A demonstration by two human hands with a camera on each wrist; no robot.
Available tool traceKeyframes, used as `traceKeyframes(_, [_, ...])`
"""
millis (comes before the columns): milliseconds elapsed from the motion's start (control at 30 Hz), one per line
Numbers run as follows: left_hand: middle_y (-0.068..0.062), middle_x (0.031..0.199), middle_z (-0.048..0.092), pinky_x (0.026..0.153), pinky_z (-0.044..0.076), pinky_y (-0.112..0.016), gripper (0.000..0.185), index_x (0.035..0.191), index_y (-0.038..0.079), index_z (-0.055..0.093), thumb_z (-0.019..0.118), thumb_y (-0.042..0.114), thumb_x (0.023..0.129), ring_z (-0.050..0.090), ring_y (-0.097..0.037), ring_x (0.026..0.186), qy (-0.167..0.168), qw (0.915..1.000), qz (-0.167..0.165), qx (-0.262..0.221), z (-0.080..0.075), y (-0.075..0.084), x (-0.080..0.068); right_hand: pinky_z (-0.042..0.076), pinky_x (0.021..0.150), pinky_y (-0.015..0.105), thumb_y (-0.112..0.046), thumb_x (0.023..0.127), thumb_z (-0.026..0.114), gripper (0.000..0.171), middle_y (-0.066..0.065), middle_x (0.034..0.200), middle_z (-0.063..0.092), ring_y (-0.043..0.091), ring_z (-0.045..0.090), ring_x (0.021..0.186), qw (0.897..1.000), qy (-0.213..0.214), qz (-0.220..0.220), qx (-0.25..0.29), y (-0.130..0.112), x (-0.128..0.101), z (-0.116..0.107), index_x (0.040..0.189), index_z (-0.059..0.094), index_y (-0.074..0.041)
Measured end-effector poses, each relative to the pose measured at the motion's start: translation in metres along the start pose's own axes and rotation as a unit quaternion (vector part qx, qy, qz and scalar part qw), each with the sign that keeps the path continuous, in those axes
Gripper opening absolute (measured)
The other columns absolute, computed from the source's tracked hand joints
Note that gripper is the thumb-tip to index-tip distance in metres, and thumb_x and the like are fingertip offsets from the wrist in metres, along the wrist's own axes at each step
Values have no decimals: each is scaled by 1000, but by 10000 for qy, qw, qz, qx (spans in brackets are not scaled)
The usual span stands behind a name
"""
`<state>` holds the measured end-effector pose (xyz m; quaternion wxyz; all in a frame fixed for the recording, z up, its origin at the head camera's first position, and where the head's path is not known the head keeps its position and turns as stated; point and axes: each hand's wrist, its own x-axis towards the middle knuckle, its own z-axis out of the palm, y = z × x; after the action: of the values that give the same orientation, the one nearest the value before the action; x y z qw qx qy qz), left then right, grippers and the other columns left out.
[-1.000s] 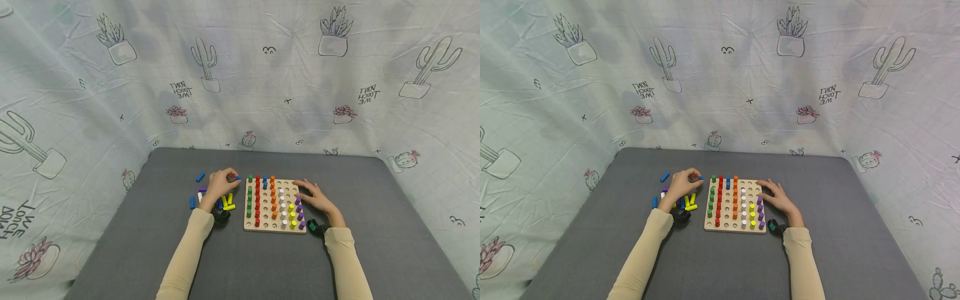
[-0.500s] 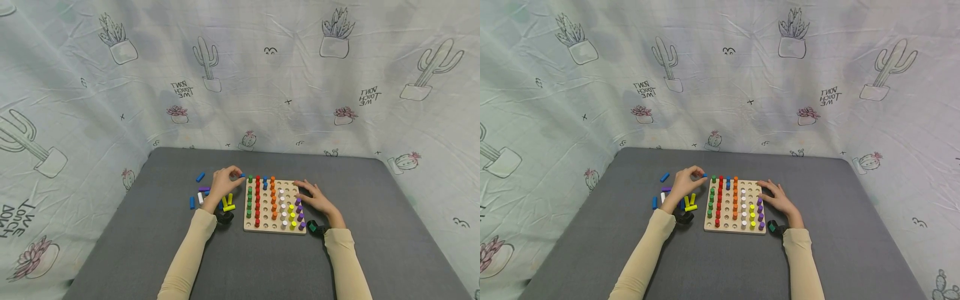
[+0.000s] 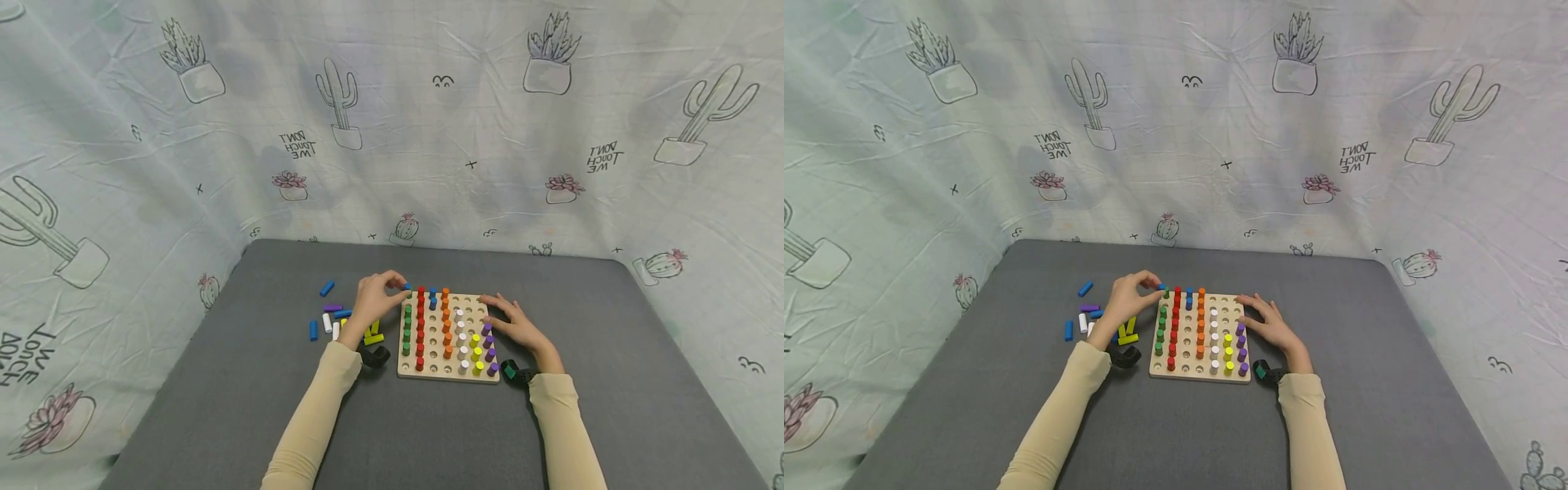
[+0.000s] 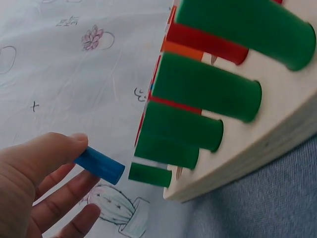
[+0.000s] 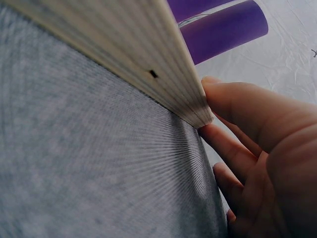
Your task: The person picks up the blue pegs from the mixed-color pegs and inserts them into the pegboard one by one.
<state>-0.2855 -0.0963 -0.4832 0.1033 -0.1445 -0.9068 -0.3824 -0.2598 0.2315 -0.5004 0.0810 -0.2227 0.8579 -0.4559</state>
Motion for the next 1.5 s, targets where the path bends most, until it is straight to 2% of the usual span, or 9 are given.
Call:
traceKeyframes(200, [7,89,66,100,28,-50,19,95,18,66,69,33,83,58,-20,90,-20,9998,121,-171,5,4,0,-11,105,63,-7,92,54,48,28,143,32,49,3,137,10000,-11,11,14,0,0,0,136,39,5])
traceKeyframes(467, [4,93,66,97,31,-48,22,98,18,66,68,35,84,58,-27,94,-370,9975,208,-566,10,13,1,-11,105,63,-8,92,55,49,28,143,33,49,3,137,10000,-13,56,-1,0,0,0,136,39,4])
traceKeyframes(600, [5,93,66,92,36,-44,27,100,14,66,68,36,84,58,-26,94,-484,9963,235,-665,15,14,2,-11,105,63,-8,92,54,48,28,142,33,49,3,137,10000,-10,42,12,-1,1,0,136,39,5])
traceKeyframes(800, [5,94,67,83,42,-40,22,99,18,67,68,34,84,59,-24,96,-617,9942,225,-847,22,15,2,-12,105,63,-7,93,54,48,28,143,33,48,3,137,10000,1,50,7,-2,1,0,136,39,5])
traceKeyframes(1000, [8,93,67,86,42,-40,23,100,16,68,69,33,84,59,-18,96,-727,9936,207,-835,27,16,2,-12,105,63,-8,93,54,48,27,143,33,48,3,137,10000,10,73,2,-1,2,1,136,39,5])
traceKeyframes(1267, [6,93,66,94,32,-46,24,103,15,67,66,33,86,54,-20,94,-1012,9916,482,-653,31,15,2,-11,105,63,-8,92,54,48,28,143,33,48,3,137,10000,11,36,-2,-2,2,1,136,39,5])
traceKeyframes(1500, [8,92,68,92,35,-42,22,100,18,69,67,34,85,54,-14,91,-1099,9909,601,-485,37,13,1,-10,103,66,-3,92,54,47,31,140,34,52,4,135,9998,-8,-182,12,-6,0,0,135,38,9])
